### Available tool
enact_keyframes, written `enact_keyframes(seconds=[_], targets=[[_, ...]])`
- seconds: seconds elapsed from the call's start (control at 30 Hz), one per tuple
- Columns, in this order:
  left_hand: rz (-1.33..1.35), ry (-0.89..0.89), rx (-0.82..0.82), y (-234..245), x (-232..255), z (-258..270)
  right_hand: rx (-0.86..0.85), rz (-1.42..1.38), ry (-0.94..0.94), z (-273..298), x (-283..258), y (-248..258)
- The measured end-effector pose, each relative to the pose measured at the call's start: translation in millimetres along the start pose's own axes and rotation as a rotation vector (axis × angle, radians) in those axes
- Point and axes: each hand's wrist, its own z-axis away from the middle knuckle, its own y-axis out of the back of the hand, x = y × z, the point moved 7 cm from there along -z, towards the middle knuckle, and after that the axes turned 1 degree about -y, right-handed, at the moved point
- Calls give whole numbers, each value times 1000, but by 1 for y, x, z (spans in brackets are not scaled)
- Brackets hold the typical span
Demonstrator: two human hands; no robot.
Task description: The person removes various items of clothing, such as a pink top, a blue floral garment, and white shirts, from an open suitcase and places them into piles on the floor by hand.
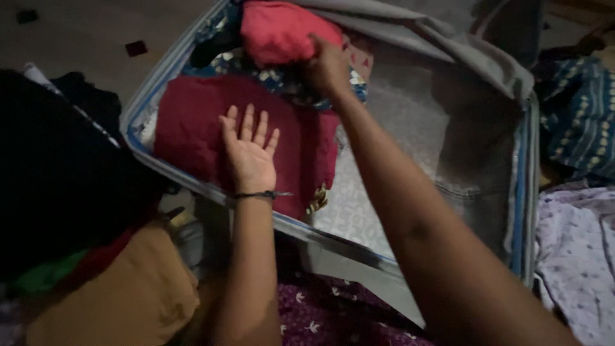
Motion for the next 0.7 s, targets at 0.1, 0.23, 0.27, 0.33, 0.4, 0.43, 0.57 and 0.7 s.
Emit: enact_keyframes(seconds=[0.1,0.23,0.27,0.33,0.4,0.43,0.57,0.7], targets=[[-7,-13,4,-3,3,4,116,49,28,-20,29,4],[-3,-12,24,-5,4,4,123,42,-13,-1,11,3],[-6,-16,26,-5,3,3,78,75,15,10,-4,2],[-5,-17,30,-3,3,2,-8,143,73,35,-38,-3],[8,-16,33,-2,1,1,149,320,317,60,-77,6],[9,-15,30,-1,0,0,229,408,440,68,-91,11],[11,-20,29,4,0,-1,4,233,326,58,-86,17],[24,-21,1,1,-1,-2,-200,349,188,41,-83,27]])
